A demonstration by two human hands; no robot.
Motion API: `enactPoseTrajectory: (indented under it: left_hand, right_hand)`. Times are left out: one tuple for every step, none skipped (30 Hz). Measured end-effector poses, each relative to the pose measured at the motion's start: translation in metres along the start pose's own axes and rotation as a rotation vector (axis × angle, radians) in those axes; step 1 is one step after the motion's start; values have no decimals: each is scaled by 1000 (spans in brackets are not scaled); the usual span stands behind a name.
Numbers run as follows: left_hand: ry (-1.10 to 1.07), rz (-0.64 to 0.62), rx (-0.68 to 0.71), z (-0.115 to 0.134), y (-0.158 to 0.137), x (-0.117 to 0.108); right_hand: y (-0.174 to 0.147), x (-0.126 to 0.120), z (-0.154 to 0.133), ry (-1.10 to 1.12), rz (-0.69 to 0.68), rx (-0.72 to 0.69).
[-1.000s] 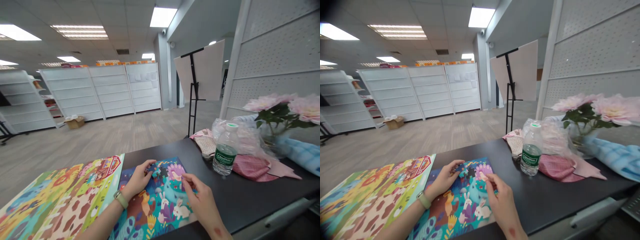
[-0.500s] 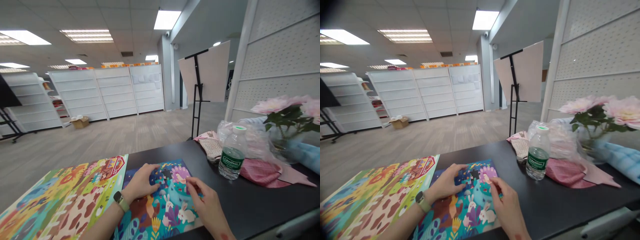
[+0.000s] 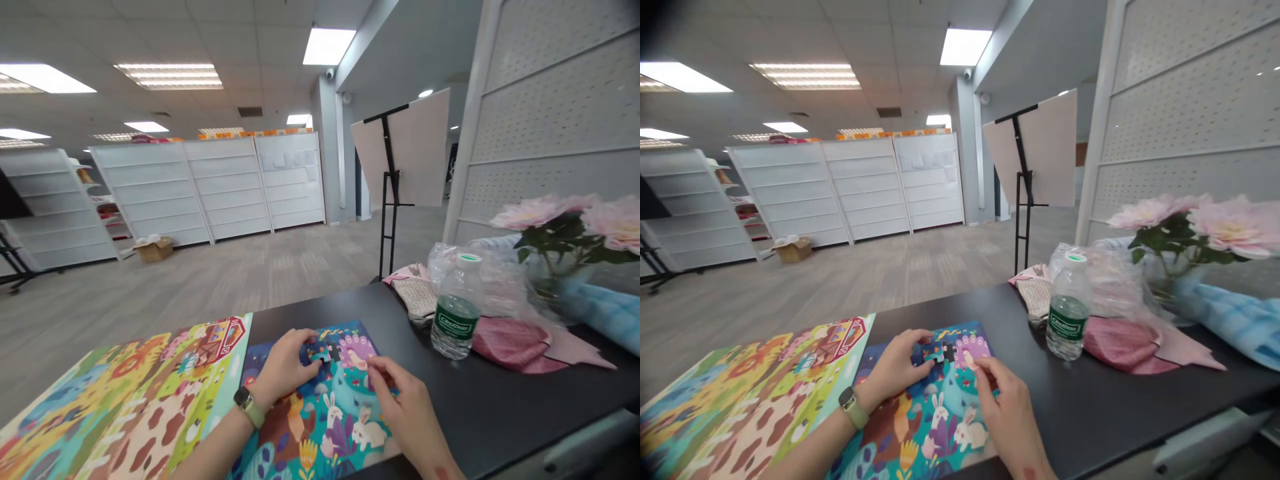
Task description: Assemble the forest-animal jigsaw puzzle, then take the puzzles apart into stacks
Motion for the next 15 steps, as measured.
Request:
enactPoseTrajectory:
  left_hand:
    - [-1, 19, 8, 1, 3, 3]
    - [0, 25, 14, 2, 6, 8]
    - [1, 22, 19, 3, 9, 13]
    - [-1, 18, 20, 3, 11, 18]
    - [-5, 14, 19, 2, 12, 21]
    - [-11, 13, 17, 1, 13, 24]
    - [-16, 14, 14, 0, 13, 25]
    - [-20, 17, 10, -1, 13, 26]
    - [-22, 17, 8, -2, 12, 25]
    - [-21, 10, 7, -2, 12, 25]
    - [-17, -1, 8, -3, 11, 25]
    - [-12, -11, 7, -3, 11, 25]
    - [-6, -21, 6, -3, 11, 25]
    - [-1, -28, 4, -3, 11, 25]
    - [3, -35, 3, -3, 11, 25]
  right_hand:
    - [0, 0, 0, 5, -2, -3]
    - [0, 0, -1, 9, -4, -5]
    - [0, 0, -1, 11, -6, -5]
    - [0, 0, -1, 12, -8, -3]
    - [0, 1, -1, 12, -11, -1]
    - [-1, 1, -1, 11, -16, 0]
    - [-1, 2, -1, 10, -23, 0]
    - [-1, 2, 0, 10, -30, 2]
    - [-1, 3, 0, 10, -39, 3]
    - [-1, 4, 0, 10, -46, 5]
    - [-1, 5, 0, 9, -50, 7]
    - [-1, 6, 1, 8, -53, 8]
    - [-1, 6, 1, 5, -55, 9]
    - [-1, 6, 1, 1, -55, 9]
    - [0, 7, 1, -2, -55, 9]
Point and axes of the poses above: each hand's wrist, its own y-axis towards the middle knuckle, its own x-axis out of the palm, z = x × y, the point moved 7 cm from there along y, towards the middle knuckle, and after that the axes turned 14 degrees about -y, right-handed, at the moved point
